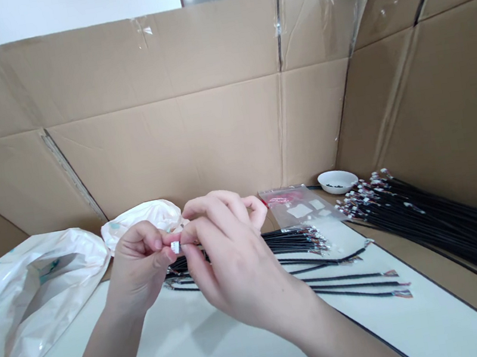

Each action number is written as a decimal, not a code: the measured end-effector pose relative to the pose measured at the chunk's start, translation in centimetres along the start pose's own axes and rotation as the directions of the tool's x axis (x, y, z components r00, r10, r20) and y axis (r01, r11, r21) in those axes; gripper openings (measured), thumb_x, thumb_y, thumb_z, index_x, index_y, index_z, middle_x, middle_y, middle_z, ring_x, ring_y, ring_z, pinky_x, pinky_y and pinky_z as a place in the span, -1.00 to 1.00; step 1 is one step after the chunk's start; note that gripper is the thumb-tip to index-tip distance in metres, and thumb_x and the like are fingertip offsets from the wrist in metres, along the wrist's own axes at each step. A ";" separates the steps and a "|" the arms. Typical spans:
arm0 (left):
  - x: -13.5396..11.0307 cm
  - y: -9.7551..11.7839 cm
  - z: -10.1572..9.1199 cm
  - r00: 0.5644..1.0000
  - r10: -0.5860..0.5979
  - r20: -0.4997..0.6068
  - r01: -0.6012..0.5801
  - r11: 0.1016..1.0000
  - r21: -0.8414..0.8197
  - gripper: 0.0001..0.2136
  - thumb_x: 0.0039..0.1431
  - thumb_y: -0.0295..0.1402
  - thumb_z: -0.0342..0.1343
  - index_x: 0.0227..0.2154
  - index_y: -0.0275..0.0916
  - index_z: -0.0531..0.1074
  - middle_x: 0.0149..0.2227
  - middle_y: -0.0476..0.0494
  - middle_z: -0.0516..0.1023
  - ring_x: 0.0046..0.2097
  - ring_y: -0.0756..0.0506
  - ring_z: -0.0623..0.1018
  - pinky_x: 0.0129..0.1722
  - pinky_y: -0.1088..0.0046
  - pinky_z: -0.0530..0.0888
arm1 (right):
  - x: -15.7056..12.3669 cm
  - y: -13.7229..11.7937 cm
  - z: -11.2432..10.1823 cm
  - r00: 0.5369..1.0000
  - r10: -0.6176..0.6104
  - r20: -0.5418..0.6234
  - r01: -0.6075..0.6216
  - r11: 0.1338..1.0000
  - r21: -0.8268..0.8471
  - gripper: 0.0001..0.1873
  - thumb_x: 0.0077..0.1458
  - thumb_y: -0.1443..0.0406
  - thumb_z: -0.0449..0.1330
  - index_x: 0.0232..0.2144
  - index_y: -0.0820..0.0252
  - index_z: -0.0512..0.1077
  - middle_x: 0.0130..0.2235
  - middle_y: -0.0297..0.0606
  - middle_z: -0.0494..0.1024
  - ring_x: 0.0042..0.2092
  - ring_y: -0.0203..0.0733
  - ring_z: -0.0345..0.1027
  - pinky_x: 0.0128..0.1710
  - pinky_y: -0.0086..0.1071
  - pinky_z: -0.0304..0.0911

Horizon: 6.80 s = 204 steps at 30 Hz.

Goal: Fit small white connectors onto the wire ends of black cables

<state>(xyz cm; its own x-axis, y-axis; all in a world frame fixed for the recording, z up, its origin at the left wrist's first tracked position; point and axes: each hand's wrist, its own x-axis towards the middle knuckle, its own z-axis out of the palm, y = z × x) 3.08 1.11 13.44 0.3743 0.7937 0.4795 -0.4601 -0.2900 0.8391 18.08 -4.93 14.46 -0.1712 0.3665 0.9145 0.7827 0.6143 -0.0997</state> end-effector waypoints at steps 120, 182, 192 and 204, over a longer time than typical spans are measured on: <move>-0.1 -0.2 0.2 0.997 0.076 0.007 -0.075 0.957 0.281 -0.89 -0.09 -0.45 0.32 -0.56 -0.23 0.47 -0.41 -0.07 0.64 -0.34 -0.09 0.63 -0.33 0.45 0.60 | 0.1 -0.3 -1.3 0.835 0.366 0.410 -0.428 0.901 0.069 -0.78 0.21 0.38 0.01 -0.47 0.17 0.35 -0.11 -0.27 0.40 -0.02 -0.13 0.22 -0.07 -0.14 0.02; -0.4 -2.3 1.3 0.867 0.496 -0.047 -0.482 0.859 0.174 -0.81 -0.07 -0.61 0.29 -0.51 -0.16 0.48 -0.41 0.08 0.61 -0.34 0.09 0.58 -0.31 0.66 0.55 | -0.5 -1.3 -0.6 0.906 0.390 0.167 -0.408 0.908 0.094 -0.81 0.23 0.35 -0.02 -0.42 0.15 0.30 -0.16 -0.29 0.35 -0.11 -0.17 0.19 -0.18 -0.25 -0.07; -0.4 -2.4 1.1 0.875 0.477 -0.084 -0.459 0.872 0.171 -0.85 -0.08 -0.55 0.31 -0.52 -0.18 0.48 -0.42 0.04 0.61 -0.36 0.06 0.58 -0.34 0.63 0.55 | -0.5 -1.6 -0.4 0.920 0.374 0.120 -0.382 0.923 0.048 -0.81 0.20 0.39 -0.01 -0.44 0.17 0.32 -0.17 -0.27 0.38 -0.10 -0.15 0.19 -0.18 -0.22 -0.10; -0.3 -2.5 1.1 0.879 0.464 -0.113 -0.435 0.875 0.211 -0.86 -0.08 -0.46 0.33 -0.55 -0.21 0.45 -0.44 -0.02 0.59 -0.37 0.01 0.59 -0.36 0.56 0.57 | -0.5 -1.6 -0.3 0.912 0.393 0.119 -0.402 0.914 0.063 -0.80 0.20 0.39 0.00 -0.46 0.17 0.33 -0.17 -0.28 0.39 -0.11 -0.16 0.21 -0.20 -0.23 -0.07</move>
<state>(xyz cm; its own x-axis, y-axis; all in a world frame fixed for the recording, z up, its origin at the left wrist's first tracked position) 5.00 0.94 11.51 0.0248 0.6234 0.7815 -0.3954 -0.7119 0.5804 17.11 -6.34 14.26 0.0804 0.6588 0.7481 0.7463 0.4577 -0.4832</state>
